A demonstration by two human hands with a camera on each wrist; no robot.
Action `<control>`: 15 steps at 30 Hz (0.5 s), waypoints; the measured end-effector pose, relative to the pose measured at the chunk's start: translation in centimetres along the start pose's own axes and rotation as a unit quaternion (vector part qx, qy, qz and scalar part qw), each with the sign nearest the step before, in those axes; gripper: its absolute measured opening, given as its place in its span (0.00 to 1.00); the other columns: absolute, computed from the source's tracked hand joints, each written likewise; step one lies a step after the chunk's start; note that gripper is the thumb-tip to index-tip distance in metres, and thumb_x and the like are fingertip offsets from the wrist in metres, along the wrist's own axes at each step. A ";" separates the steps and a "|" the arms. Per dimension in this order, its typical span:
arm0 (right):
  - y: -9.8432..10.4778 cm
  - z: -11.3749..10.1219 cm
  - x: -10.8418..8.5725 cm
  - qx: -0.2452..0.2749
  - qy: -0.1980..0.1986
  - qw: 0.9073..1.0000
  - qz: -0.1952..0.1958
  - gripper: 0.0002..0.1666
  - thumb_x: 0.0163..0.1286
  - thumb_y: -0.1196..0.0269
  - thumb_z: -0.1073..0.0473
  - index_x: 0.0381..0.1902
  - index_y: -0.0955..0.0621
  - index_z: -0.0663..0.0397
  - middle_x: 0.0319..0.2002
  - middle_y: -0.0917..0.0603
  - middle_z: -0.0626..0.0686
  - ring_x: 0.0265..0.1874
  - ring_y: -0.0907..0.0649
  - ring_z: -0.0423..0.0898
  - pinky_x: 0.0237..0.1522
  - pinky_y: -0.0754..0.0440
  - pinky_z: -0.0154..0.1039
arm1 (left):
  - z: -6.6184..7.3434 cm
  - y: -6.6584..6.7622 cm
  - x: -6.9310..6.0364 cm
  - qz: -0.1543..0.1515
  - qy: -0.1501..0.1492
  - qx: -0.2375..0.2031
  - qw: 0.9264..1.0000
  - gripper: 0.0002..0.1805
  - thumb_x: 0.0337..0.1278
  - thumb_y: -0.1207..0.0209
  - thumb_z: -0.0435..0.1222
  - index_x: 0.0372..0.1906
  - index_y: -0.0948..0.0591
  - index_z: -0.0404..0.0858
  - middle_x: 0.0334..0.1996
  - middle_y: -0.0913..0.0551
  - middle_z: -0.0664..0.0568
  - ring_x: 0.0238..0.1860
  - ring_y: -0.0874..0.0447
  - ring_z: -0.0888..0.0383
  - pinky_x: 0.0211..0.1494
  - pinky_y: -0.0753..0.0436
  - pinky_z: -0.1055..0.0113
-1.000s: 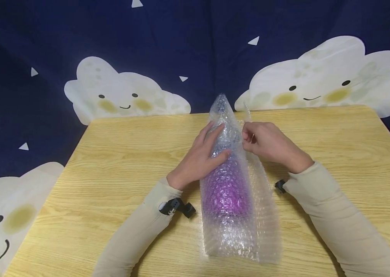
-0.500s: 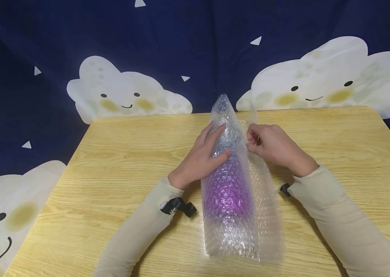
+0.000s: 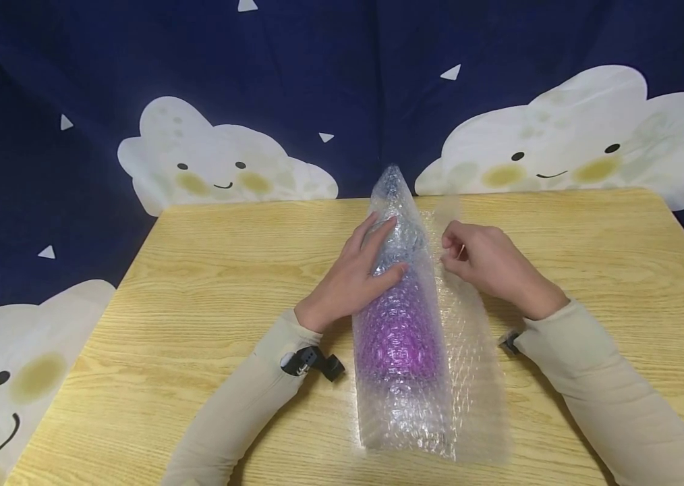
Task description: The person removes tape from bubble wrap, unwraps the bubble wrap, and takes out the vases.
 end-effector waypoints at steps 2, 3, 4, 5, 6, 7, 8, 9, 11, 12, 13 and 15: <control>0.0 0.2 -0.1 0.001 -0.006 1.000 -0.002 0.07 0.65 0.30 0.62 0.35 0.19 0.50 0.30 0.12 0.48 0.30 0.16 0.41 0.32 0.19 0.36 | 0.0 0.0 0.0 -0.001 0.001 -0.001 1.000 0.44 0.69 0.51 0.64 0.84 0.54 0.64 0.87 0.63 0.55 0.87 0.59 0.48 0.79 0.33 0.39; -0.1 0.3 -0.2 0.002 -0.010 1.000 -0.004 0.07 0.65 0.30 0.62 0.35 0.19 0.50 0.30 0.12 0.48 0.30 0.16 0.41 0.32 0.19 0.36 | 0.0 0.0 0.0 -0.001 0.001 -0.001 1.000 0.44 0.69 0.51 0.64 0.84 0.54 0.64 0.87 0.63 0.55 0.87 0.59 0.48 0.79 0.33 0.39; -0.1 0.3 -0.2 0.002 -0.011 1.000 -0.005 0.07 0.65 0.30 0.62 0.36 0.19 0.50 0.30 0.12 0.48 0.30 0.16 0.41 0.32 0.19 0.36 | 0.0 0.0 0.0 -0.001 0.002 -0.001 1.000 0.44 0.69 0.51 0.64 0.84 0.54 0.64 0.87 0.63 0.55 0.87 0.59 0.48 0.79 0.33 0.39; -0.2 0.4 -0.2 0.002 -0.012 1.000 -0.007 0.07 0.65 0.30 0.61 0.36 0.19 0.50 0.30 0.12 0.48 0.30 0.16 0.41 0.32 0.19 0.36 | 0.0 0.0 0.0 -0.001 0.002 -0.001 1.000 0.44 0.69 0.51 0.64 0.84 0.54 0.63 0.87 0.63 0.55 0.87 0.59 0.48 0.80 0.33 0.39; -0.2 0.5 -0.2 0.002 -0.012 1.000 -0.008 0.06 0.65 0.30 0.62 0.36 0.19 0.50 0.30 0.12 0.48 0.30 0.16 0.41 0.32 0.19 0.36 | 0.0 0.0 0.0 -0.001 0.002 -0.001 1.000 0.44 0.69 0.51 0.64 0.84 0.54 0.63 0.87 0.63 0.55 0.87 0.59 0.48 0.80 0.33 0.39; -0.2 0.6 -0.3 0.001 -0.013 1.000 -0.009 0.06 0.65 0.30 0.62 0.36 0.19 0.51 0.30 0.12 0.48 0.30 0.16 0.41 0.32 0.19 0.36 | 0.0 0.0 0.0 -0.001 0.002 -0.001 1.000 0.44 0.69 0.51 0.64 0.84 0.54 0.63 0.87 0.63 0.55 0.87 0.59 0.48 0.80 0.33 0.39; -0.2 0.6 -0.3 0.001 -0.013 1.000 -0.010 0.07 0.65 0.30 0.61 0.36 0.19 0.51 0.30 0.12 0.48 0.30 0.16 0.41 0.32 0.19 0.36 | 0.0 0.0 0.0 -0.001 0.001 0.000 1.000 0.44 0.69 0.51 0.64 0.84 0.54 0.63 0.87 0.63 0.55 0.87 0.59 0.48 0.79 0.33 0.39; -0.3 0.7 -0.3 0.001 -0.014 1.000 -0.010 0.07 0.65 0.29 0.61 0.36 0.19 0.51 0.30 0.12 0.48 0.30 0.16 0.41 0.32 0.19 0.36 | 0.0 0.0 0.0 0.000 0.001 0.000 1.000 0.44 0.69 0.51 0.64 0.84 0.54 0.63 0.87 0.63 0.55 0.87 0.59 0.48 0.79 0.33 0.39; -0.3 0.8 -0.4 0.000 -0.015 1.000 -0.011 0.07 0.65 0.29 0.61 0.37 0.18 0.52 0.31 0.12 0.48 0.30 0.16 0.41 0.32 0.19 0.36 | 0.0 0.0 0.0 0.000 0.001 -0.002 1.000 0.44 0.69 0.51 0.64 0.84 0.54 0.63 0.87 0.63 0.55 0.87 0.59 0.48 0.80 0.33 0.39; -0.3 0.8 -0.5 0.000 -0.015 1.000 -0.010 0.07 0.65 0.29 0.61 0.37 0.18 0.52 0.31 0.12 0.48 0.30 0.17 0.41 0.32 0.19 0.36 | 0.0 0.0 0.0 0.000 0.000 -0.003 1.000 0.44 0.69 0.51 0.64 0.84 0.54 0.63 0.87 0.63 0.55 0.87 0.59 0.48 0.80 0.33 0.39; -0.3 0.9 -0.5 0.000 -0.015 1.000 -0.010 0.07 0.65 0.29 0.61 0.38 0.18 0.52 0.31 0.12 0.48 0.30 0.17 0.41 0.32 0.19 0.36 | 0.0 0.0 0.0 0.000 0.000 -0.003 1.000 0.44 0.69 0.51 0.64 0.84 0.54 0.63 0.87 0.63 0.55 0.87 0.59 0.48 0.80 0.33 0.39; -0.3 1.0 -0.6 -0.002 -0.015 1.000 -0.008 0.07 0.65 0.29 0.62 0.39 0.18 0.53 0.31 0.12 0.48 0.30 0.17 0.41 0.32 0.19 0.36 | 0.0 0.0 0.0 0.001 0.000 -0.003 1.000 0.44 0.69 0.51 0.64 0.84 0.54 0.63 0.87 0.63 0.55 0.87 0.59 0.48 0.80 0.34 0.39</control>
Point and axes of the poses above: each hand's wrist, its own x-axis towards the middle knuckle, its own y-axis out of the back of the hand, z = x × y, the point moved 4 cm from there along x, towards the middle knuckle
